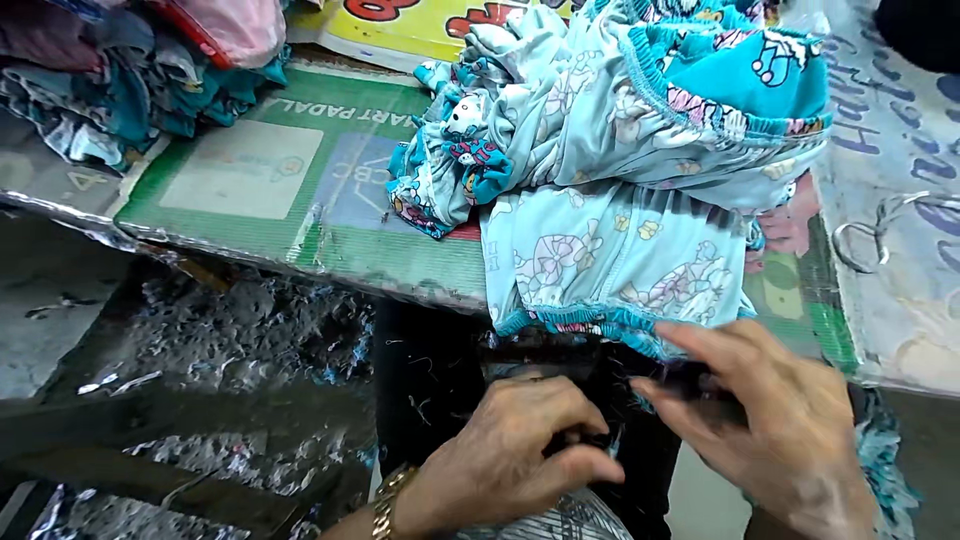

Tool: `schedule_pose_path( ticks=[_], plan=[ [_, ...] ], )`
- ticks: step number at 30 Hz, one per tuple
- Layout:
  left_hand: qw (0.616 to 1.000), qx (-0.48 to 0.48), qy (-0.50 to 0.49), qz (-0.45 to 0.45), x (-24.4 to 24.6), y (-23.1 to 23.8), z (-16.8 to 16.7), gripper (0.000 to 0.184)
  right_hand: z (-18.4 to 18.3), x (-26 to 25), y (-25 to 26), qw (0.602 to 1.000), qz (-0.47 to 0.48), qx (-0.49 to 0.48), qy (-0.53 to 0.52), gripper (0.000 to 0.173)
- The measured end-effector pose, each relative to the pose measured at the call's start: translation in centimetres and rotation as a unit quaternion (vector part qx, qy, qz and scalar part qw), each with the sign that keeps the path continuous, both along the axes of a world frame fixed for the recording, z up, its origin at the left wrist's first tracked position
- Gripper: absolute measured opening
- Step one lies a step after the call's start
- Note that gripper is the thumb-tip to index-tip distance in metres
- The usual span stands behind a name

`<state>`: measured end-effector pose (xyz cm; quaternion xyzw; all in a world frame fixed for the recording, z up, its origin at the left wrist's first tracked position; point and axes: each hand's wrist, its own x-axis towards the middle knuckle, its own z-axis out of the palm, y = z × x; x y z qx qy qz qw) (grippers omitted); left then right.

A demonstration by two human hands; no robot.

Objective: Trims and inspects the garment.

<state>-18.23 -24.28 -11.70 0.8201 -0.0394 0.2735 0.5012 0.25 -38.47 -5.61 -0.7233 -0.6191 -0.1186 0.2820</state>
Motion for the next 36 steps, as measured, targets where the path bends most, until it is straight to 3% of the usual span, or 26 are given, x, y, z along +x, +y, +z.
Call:
schedule_pose_path(
  ticks=[3,5,10,13,15,21,26,29,32,36],
  plan=[
    [0.965,-0.256,0.042,-0.034,1.3,-1.2,0.1,0.034,-1.0,1.1,2.0,0.997,-0.038,-0.024,-0.068,0.025],
    [0.923,-0.378,0.055,-0.035,2.4,-1.9,0.8,0.021,-1.2,1.7,2.3,0.998,-0.026,-0.018,-0.045,0.018],
    [0.839,-0.541,0.037,-0.039,4.6,-2.9,3.0,0.027,0.4,1.7,0.9,0.994,0.023,0.045,0.092,0.018],
    [0.793,-0.607,-0.031,0.039,5.9,-3.1,4.5,0.015,0.7,1.4,0.2,0.992,0.020,0.080,0.098,0.015],
    [0.781,-0.614,-0.060,0.092,6.7,-2.8,5.4,0.007,0.7,1.2,0.1,0.990,0.024,0.096,0.105,0.014],
    [0.862,-0.481,-0.129,0.094,6.5,-2.4,4.9,0.009,0.9,1.1,0.6,0.961,0.046,0.148,0.228,0.025],
    [0.888,-0.416,-0.150,0.126,7.0,-2.5,4.4,0.015,0.9,0.4,2.7,0.971,0.052,0.189,0.140,0.011],
    [0.883,-0.420,-0.164,0.127,6.9,-2.3,4.1,0.019,0.5,-0.4,2.7,0.979,0.032,0.200,0.034,0.006],
    [0.862,-0.465,-0.178,0.099,6.9,-2.1,3.8,0.020,0.5,-0.8,2.2,0.985,0.041,0.166,0.027,0.008],
    [0.832,-0.526,-0.156,0.088,6.7,-1.6,4.2,0.023,1.5,-0.5,1.1,0.989,0.026,0.083,0.120,0.039]
  ],
)
